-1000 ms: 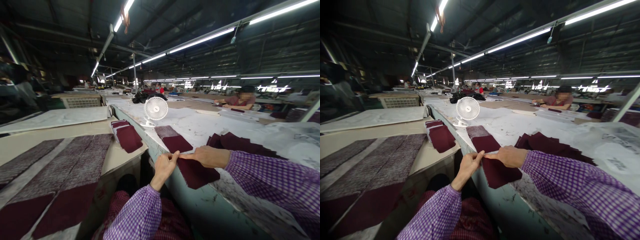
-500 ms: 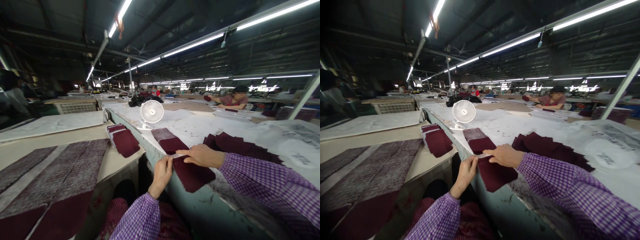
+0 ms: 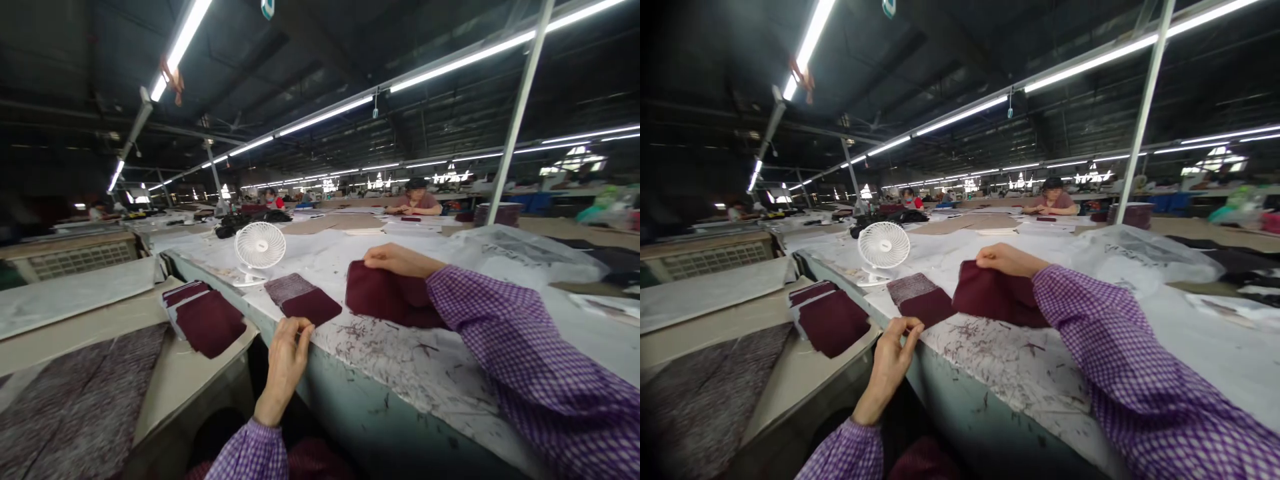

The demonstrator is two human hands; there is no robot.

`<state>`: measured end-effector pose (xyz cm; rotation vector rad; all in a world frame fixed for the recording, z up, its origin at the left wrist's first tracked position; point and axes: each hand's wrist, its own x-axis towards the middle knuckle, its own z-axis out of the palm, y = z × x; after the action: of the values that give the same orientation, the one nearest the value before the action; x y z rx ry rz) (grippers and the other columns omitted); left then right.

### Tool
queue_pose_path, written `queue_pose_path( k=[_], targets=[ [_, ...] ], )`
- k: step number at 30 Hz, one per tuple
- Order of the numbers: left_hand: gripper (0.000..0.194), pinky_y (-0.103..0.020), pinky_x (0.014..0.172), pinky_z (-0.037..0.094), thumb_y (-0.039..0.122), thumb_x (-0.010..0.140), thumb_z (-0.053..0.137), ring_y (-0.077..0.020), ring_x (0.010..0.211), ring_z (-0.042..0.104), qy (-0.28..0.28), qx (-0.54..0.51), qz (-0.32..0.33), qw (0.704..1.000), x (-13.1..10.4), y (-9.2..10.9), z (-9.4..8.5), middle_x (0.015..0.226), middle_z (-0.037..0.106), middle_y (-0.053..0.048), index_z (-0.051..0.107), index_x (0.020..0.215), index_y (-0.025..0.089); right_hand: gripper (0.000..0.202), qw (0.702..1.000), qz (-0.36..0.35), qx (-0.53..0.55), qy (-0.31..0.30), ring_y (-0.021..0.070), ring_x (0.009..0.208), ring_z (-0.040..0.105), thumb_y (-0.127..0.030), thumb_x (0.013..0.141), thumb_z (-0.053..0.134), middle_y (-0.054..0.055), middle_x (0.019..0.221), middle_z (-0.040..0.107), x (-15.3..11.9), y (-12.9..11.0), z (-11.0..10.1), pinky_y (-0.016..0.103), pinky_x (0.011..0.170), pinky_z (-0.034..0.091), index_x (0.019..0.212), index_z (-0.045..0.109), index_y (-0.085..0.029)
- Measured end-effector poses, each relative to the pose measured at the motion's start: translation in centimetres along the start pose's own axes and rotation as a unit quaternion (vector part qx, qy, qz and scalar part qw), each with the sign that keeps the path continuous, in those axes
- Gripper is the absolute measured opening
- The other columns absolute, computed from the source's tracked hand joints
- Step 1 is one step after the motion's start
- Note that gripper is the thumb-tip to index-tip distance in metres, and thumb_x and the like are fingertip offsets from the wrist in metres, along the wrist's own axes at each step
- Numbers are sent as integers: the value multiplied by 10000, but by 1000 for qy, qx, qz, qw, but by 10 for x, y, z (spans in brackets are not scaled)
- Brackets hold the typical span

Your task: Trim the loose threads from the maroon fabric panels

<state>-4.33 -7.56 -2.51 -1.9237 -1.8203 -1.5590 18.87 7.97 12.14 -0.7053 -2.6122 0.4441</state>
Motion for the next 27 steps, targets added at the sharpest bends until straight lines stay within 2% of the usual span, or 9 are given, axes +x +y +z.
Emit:
queue_pose_path(
  k=[4,7,9,13,16,19,21,24,27],
  targets=[
    [205,-358,810,438,319,823,563,-232,923,524,-61,116,66,989,25,-7,-2,935,614,-59,593,978,187,343,967,208,-88,120,165,676,564,-435,830,424,31,700,630,-19,68,-32,258,621,399,770,619,-159],
    [203,-366,822,433,321,800,590,-239,931,523,-125,201,75,969,38,-4,4,937,618,-62,618,947,184,274,928,300,-185,122,185,761,590,-423,763,535,51,813,659,-28,112,-26,269,676,424,816,642,-177],
    [142,-353,815,425,290,816,558,-231,917,534,-149,245,80,955,43,0,10,917,621,-66,636,873,185,252,903,325,-261,105,211,831,593,-408,724,595,64,912,660,-30,127,-15,304,720,430,862,648,-203],
    [180,-325,777,409,190,827,473,-224,886,568,-142,265,68,951,48,3,17,877,643,-96,644,773,170,274,887,318,-321,98,312,983,555,-425,801,525,127,1046,637,-26,121,6,455,825,384,859,684,-210],
    [197,-292,697,408,171,807,459,-201,777,601,-85,183,-59,978,51,-5,15,788,667,-68,650,760,178,378,882,274,-355,145,324,1021,541,-429,874,406,142,1120,619,-16,105,11,471,852,373,1003,670,-191],
    [207,-254,621,393,187,796,458,-158,634,584,-68,69,-147,984,54,-16,9,656,645,-23,648,715,178,342,921,211,-303,124,256,992,575,-350,872,407,87,1091,652,-8,95,-1,372,860,405,1053,655,-199],
    [207,-239,579,376,208,797,459,-141,581,556,-72,28,-153,985,54,-20,7,612,622,-7,643,708,173,332,942,205,-239,118,220,951,602,-331,862,417,60,1031,680,-8,96,-16,312,843,427,1038,666,-198],
    [201,-236,564,361,214,802,455,-136,570,536,-70,35,-133,988,54,-22,7,617,620,-7,642,743,170,349,946,222,-179,155,207,945,617,-347,851,438,57,1016,686,-17,104,-36,288,845,446,1059,658,-174],
    [203,-241,556,351,209,808,443,-139,559,529,-69,57,-121,989,54,-21,10,610,613,-10,636,757,171,377,951,239,-164,110,194,936,629,-301,832,469,60,1046,681,-27,116,-37,283,854,462,1149,612,-158]
  ],
)
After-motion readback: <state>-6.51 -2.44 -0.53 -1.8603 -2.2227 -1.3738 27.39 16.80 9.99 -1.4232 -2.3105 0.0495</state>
